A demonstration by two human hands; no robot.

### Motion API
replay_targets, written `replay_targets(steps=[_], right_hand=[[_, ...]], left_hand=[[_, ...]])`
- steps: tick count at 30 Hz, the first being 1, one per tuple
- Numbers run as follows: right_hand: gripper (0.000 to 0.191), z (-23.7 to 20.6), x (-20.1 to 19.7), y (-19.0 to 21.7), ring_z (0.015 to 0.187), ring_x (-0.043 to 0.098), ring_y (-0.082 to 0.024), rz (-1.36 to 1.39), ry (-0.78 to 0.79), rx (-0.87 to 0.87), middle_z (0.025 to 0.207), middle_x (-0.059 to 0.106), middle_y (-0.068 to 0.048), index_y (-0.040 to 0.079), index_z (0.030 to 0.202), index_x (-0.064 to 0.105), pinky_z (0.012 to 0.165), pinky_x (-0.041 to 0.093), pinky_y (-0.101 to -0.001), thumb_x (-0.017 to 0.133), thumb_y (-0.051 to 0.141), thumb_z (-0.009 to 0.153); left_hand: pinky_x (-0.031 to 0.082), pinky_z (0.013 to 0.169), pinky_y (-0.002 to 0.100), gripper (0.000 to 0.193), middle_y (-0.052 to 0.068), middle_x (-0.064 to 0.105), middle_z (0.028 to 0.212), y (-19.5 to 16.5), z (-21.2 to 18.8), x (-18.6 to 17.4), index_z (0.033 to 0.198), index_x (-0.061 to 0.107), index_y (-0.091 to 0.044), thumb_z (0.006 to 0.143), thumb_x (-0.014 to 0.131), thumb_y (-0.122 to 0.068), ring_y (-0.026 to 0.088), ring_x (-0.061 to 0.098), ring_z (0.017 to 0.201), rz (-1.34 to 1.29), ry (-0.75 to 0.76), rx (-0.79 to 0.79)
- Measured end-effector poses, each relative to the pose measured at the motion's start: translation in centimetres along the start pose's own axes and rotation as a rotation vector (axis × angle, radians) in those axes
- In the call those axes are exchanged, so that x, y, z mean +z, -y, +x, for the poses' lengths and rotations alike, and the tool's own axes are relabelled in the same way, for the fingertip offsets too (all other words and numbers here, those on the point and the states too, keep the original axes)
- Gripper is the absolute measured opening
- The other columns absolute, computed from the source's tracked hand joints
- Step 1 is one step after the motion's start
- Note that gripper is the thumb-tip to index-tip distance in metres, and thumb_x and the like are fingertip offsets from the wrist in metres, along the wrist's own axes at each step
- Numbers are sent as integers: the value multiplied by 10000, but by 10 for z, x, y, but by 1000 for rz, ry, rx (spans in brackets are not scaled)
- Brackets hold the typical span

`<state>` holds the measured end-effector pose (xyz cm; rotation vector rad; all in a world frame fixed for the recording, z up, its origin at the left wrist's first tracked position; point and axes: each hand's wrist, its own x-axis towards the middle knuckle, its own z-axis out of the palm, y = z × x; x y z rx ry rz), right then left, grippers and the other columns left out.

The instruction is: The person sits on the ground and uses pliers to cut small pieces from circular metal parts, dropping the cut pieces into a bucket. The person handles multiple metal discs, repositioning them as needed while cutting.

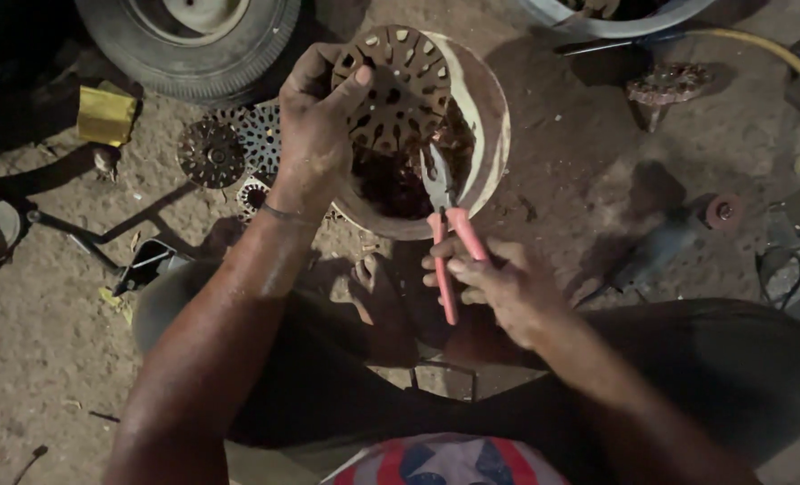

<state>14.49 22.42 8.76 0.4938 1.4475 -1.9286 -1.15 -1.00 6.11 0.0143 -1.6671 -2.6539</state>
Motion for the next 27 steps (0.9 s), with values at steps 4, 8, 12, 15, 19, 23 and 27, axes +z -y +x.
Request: replay_targets(steps=[4,8,12,15,19,23,27], right_hand=[[409,1,-10,22,1072,733,-400,82,204,-86,1202,685,-272,-103,1233,617,851,642,-529,631,138,902],[413,-2,-18,34,1111,698,-488,233,321,-92,1250,639,-351,-134,1257,564,876,621,-577,601,129,940],[419,-4,-25,34,1158,677,-521,286,390,-121,1292,613,-406,-192,1265,531,926,608,-585,578,142,1017],[403,-3,-29,35,1153,674,-524,324,431,-120,1291,605,-406,-183,1280,535,937,600,-585,549,142,1044],[339,-5,-32,34,1014,719,-486,428,402,-121,1184,639,-387,-88,1261,570,803,630,-539,513,170,1048],[297,-7,-33,32,808,726,-401,399,319,-124,1023,670,-334,-96,1161,557,660,632,-486,503,191,1105],[257,-5,-19,33,648,695,-319,406,193,-82,878,676,-259,-41,1024,486,552,608,-435,523,209,1072]], left_hand=[[570,828,272,82,9,703,968,-12,-7,1,1071,658,-18,1018,699,29,87,642,883,39,35,-10],[550,887,251,84,-16,675,1012,-23,-13,6,1107,641,-36,1060,690,13,68,617,954,64,166,47],[544,928,241,98,-35,662,1038,-24,-16,12,1108,630,-44,1063,702,6,55,602,998,174,211,74],[531,936,242,119,-45,658,1058,-25,-17,14,1104,623,-52,1054,708,14,56,595,1018,79,243,42],[552,1013,271,126,-9,697,1134,-32,-15,11,1124,646,-41,1041,727,7,84,635,1079,155,327,136],[569,1025,280,122,17,709,1128,-38,-13,8,1144,667,-42,1053,740,-6,99,671,1078,266,434,207],[539,1060,304,161,44,697,1182,-22,-17,13,1131,639,-31,1046,769,9,137,658,1113,355,438,305]])
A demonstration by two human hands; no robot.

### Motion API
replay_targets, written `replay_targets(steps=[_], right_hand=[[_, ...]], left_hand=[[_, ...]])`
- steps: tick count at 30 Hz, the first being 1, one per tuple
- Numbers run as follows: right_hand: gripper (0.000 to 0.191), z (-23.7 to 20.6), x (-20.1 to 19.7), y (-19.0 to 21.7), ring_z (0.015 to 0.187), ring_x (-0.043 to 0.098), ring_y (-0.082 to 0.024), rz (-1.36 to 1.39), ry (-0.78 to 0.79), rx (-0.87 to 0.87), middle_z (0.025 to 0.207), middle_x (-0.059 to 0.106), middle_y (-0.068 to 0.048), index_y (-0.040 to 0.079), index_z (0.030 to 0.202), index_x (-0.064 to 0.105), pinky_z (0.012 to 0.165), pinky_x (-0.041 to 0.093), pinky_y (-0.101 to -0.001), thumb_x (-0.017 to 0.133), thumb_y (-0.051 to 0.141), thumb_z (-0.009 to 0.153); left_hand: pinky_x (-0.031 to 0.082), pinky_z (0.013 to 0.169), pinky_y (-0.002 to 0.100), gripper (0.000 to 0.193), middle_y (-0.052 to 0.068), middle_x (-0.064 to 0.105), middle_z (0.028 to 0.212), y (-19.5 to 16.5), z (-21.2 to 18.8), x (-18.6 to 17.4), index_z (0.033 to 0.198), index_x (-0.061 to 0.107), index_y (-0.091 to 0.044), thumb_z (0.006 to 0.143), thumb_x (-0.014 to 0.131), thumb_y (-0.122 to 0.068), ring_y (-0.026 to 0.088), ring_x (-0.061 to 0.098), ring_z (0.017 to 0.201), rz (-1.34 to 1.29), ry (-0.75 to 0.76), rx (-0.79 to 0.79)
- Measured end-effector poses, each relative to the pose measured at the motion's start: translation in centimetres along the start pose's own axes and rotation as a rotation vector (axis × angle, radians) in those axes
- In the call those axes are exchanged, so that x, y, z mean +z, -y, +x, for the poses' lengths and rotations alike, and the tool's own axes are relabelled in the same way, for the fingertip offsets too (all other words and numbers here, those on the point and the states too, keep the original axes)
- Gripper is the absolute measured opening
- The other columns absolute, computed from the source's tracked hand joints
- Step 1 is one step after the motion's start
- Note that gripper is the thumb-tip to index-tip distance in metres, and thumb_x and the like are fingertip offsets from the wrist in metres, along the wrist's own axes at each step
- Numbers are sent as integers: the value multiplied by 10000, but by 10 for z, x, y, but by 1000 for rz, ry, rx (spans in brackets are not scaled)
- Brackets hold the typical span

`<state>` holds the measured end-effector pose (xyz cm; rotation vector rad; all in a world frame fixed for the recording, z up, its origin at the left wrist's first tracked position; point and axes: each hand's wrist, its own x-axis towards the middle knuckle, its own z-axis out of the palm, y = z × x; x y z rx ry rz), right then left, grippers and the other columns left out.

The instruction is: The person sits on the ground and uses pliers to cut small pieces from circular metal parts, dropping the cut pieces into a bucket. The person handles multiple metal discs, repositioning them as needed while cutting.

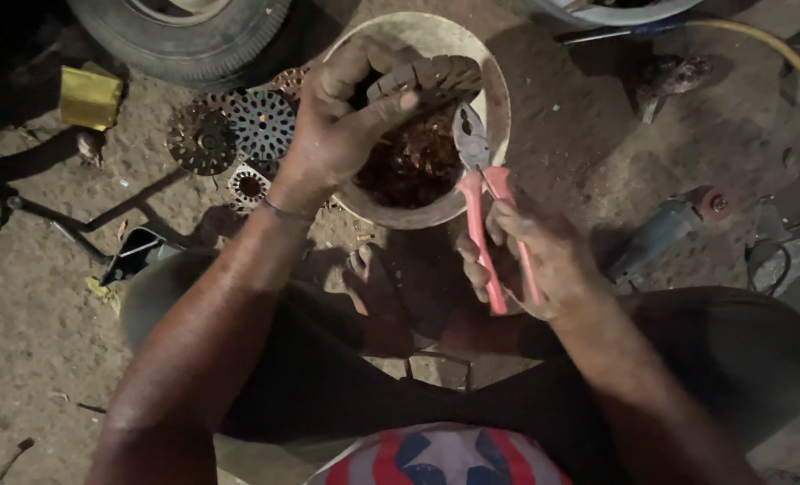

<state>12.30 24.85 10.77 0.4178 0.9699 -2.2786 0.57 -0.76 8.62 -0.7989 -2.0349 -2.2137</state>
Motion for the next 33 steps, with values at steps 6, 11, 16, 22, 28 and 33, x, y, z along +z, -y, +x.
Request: replay_targets(steps=[6,11,16,22,28,33], right_hand=[[463,-5,41,-33,511,651,-211,-419,-75,50,730,671,-151,-33,1197,633,423,562,-371,544,365,978],[409,-4,36,-59,652,700,-203,-559,-88,91,840,708,-125,-57,1178,641,563,591,-345,590,300,986],[356,17,10,-63,713,720,-280,-237,-424,227,887,712,-166,7,1205,600,580,605,-401,632,195,905],[341,6,-5,-70,880,774,-300,-269,-343,184,1002,715,-160,-6,1187,598,677,634,-414,662,147,889],[338,15,-2,-94,779,711,-299,-331,-402,256,913,695,-176,-77,1110,622,619,573,-381,740,167,909],[323,6,-3,-65,699,644,-175,-635,-182,29,937,778,-133,-47,1065,715,540,476,-292,686,242,924]], left_hand=[[596,874,287,213,41,719,1067,43,-9,8,1126,630,6,978,769,-57,133,706,996,560,-435,-52],[571,784,307,134,71,727,998,54,-7,-26,1104,694,17,1009,747,-62,135,651,880,-50,-638,-316],[652,808,365,128,72,730,1001,34,-7,-18,1098,684,2,1013,712,-90,172,711,897,-377,-589,-366],[654,838,392,145,89,731,1041,14,4,-10,1119,669,1,1017,685,-101,202,729,942,-553,-581,-349],[664,828,409,136,99,723,1034,11,2,-17,1107,657,8,1022,672,-98,214,725,944,-546,-620,-362],[646,869,381,162,98,735,1067,13,-1,-19,1139,664,6,1006,652,-85,210,733,973,-658,-632,-356]])
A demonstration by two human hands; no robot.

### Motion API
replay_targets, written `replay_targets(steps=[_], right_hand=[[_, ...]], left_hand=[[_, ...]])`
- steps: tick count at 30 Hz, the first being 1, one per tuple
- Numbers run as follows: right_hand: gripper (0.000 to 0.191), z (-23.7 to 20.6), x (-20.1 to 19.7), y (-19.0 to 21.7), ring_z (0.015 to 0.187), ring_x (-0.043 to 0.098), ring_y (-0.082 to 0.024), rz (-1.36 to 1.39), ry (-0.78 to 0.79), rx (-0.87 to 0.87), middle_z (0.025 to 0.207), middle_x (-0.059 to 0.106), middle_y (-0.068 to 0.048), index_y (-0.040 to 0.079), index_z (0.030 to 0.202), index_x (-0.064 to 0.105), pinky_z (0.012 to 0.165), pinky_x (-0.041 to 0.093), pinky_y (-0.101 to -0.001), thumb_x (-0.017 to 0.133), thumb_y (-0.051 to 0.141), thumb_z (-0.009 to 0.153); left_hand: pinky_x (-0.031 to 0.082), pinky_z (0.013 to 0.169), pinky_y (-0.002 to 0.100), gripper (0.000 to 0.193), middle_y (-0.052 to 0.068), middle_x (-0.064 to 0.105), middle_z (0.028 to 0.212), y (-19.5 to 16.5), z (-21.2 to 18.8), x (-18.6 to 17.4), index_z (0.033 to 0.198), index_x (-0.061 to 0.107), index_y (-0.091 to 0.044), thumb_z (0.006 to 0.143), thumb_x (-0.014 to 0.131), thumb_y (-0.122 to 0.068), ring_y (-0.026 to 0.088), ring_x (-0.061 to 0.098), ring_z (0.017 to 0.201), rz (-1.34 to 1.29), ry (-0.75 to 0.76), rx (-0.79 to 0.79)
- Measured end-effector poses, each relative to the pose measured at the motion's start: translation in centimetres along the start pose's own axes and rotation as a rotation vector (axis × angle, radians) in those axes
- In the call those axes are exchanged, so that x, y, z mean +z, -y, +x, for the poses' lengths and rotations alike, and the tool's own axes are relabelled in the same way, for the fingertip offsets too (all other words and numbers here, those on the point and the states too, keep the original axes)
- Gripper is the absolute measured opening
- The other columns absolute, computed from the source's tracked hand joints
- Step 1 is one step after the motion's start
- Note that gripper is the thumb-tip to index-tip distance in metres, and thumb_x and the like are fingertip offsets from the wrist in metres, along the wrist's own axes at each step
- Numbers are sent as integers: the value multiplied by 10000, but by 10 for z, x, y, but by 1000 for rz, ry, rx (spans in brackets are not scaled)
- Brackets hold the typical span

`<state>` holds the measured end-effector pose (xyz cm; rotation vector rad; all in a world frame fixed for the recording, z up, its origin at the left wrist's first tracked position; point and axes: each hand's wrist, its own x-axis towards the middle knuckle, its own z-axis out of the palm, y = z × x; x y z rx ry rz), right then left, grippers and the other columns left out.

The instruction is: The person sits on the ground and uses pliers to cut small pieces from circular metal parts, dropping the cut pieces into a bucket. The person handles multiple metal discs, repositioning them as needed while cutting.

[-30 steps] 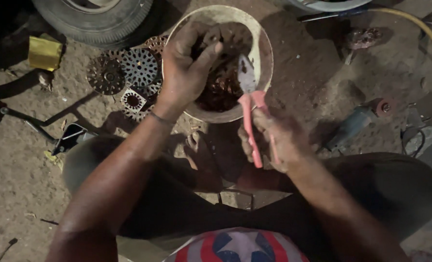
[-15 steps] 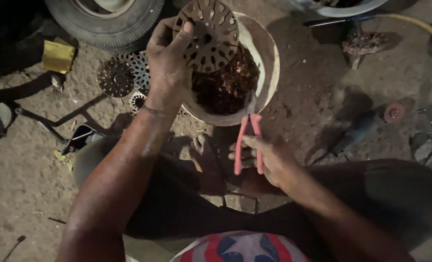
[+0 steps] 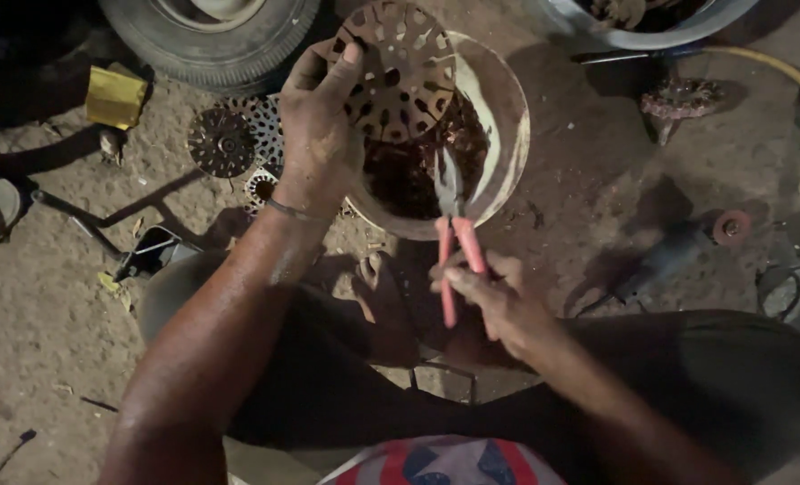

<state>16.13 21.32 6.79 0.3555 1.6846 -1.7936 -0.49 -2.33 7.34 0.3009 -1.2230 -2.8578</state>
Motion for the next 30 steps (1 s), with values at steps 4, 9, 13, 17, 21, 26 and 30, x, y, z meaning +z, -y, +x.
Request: replay_targets(steps=[4,9,13,17,21,26,30], right_hand=[[401,4,-5,19,832,726,-137,-21,-194,-180,966,734,-96,9,1210,645,640,597,-263,710,252,898],[339,-3,-10,41,679,582,-174,-200,-472,-303,814,640,-113,-15,1174,731,577,455,-306,787,193,912],[223,-8,-22,56,869,681,-213,-768,-503,-860,1006,683,-120,12,1139,729,813,548,-359,830,78,951],[263,4,-19,58,928,617,-255,-942,-512,-949,1100,576,-141,8,1101,707,776,519,-374,884,46,911],[262,13,-13,56,988,594,-264,-1006,-498,-942,1128,558,-125,19,1105,731,785,513,-383,892,37,899],[231,16,-11,54,954,575,-282,-1089,-496,-971,1079,535,-118,39,1028,728,749,494,-393,909,45,883],[242,22,-11,52,929,588,-291,-1123,-485,-950,1073,517,-131,39,995,710,745,511,-420,898,39,842]], left_hand=[[637,810,392,148,95,722,1044,3,-4,2,1124,666,5,1039,666,-116,211,719,942,7,81,-11],[646,850,369,154,92,718,1067,11,-12,12,1158,665,34,1060,686,-84,193,722,959,92,67,-2],[662,788,304,196,45,762,991,31,-24,19,1153,701,-4,976,704,-88,130,742,856,364,-13,-80],[587,696,269,125,33,751,897,57,-32,17,1066,748,0,967,751,-76,103,671,771,554,52,-65],[587,732,245,80,16,751,914,78,-33,11,1044,735,-7,966,719,-13,83,687,811,588,123,3],[586,764,257,134,32,746,937,94,-30,3,1038,722,9,952,662,92,90,681,852,504,130,96],[601,790,257,193,31,746,959,93,-31,0,1052,700,-1,927,628,127,90,695,881,444,167,63]])
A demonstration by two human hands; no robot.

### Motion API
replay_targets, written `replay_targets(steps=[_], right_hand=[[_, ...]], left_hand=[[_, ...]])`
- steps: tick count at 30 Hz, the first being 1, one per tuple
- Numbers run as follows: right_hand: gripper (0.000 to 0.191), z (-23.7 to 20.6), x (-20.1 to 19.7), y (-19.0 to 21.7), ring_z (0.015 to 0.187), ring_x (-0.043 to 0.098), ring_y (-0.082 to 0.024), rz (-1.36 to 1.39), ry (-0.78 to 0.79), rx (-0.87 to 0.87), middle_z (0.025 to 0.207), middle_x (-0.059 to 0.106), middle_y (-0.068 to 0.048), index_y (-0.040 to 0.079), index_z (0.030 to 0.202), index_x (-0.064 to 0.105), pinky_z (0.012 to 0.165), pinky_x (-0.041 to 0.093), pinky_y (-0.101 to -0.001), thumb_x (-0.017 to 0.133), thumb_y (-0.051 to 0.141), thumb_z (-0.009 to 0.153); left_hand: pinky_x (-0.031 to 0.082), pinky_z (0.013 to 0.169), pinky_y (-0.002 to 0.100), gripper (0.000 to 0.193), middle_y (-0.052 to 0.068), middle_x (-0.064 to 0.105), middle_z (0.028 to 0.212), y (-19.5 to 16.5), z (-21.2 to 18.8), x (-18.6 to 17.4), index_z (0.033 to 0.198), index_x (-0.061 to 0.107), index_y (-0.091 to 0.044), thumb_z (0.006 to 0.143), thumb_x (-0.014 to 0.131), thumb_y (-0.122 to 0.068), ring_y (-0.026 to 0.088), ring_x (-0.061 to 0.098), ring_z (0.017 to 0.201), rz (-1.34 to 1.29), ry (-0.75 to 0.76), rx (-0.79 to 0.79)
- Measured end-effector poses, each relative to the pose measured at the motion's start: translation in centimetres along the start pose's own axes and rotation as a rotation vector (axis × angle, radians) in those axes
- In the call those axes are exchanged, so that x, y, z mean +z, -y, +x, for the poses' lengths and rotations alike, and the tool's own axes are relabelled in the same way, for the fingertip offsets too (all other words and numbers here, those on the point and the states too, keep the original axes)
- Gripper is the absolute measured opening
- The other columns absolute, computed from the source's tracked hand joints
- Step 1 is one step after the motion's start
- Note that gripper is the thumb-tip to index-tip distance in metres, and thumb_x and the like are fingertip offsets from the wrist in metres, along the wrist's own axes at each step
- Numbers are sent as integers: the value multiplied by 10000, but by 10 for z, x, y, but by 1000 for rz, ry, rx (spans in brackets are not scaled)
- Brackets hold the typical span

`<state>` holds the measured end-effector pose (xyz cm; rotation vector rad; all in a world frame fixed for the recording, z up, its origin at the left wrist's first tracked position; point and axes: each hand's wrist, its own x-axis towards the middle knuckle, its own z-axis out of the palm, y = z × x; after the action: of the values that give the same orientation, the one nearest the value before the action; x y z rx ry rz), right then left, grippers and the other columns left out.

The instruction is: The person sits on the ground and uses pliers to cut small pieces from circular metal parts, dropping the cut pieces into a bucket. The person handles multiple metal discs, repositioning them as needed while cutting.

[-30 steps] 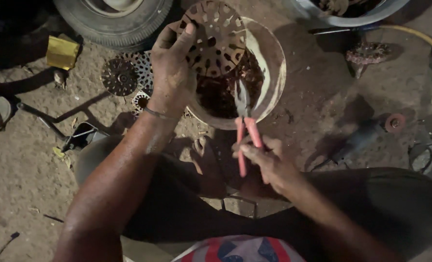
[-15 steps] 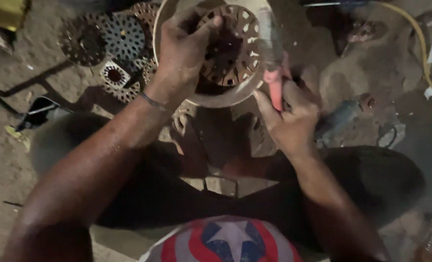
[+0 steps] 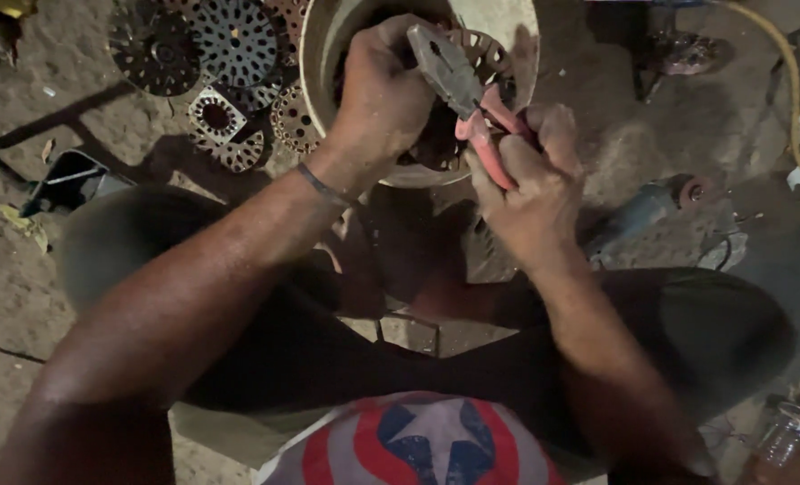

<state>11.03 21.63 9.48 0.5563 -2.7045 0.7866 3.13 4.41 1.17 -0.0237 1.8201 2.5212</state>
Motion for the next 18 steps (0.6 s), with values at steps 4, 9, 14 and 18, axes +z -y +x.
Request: replay_targets(steps=[4,9,14,18], right_hand=[[246,2,9,-4,992,630,-281,-59,4,-50,1145,545,-144,37,1048,653,767,552,-400,852,47,903],[343,0,17,-9,1002,634,-284,-24,-48,-3,1200,527,-177,1,1138,553,774,552,-406,785,56,892],[267,-7,5,-15,838,613,-248,202,-123,240,956,590,-120,-25,1202,562,751,536,-394,673,47,970],[114,-1,6,-19,694,596,-159,351,-165,415,802,617,-43,-8,1010,639,646,495,-331,703,80,1046]], left_hand=[[605,750,273,126,58,765,909,-8,-2,1,1001,717,17,943,629,87,122,711,837,75,-9,-52],[567,740,271,114,70,765,917,-11,7,-1,1043,736,28,963,740,-53,125,687,831,201,-159,-99],[593,789,285,217,73,773,997,-21,24,-26,1144,708,21,958,739,-87,131,708,880,168,-334,-9],[598,795,307,217,86,763,1025,-44,33,-30,1151,724,42,970,713,-76,160,716,896,-164,-365,-111]])
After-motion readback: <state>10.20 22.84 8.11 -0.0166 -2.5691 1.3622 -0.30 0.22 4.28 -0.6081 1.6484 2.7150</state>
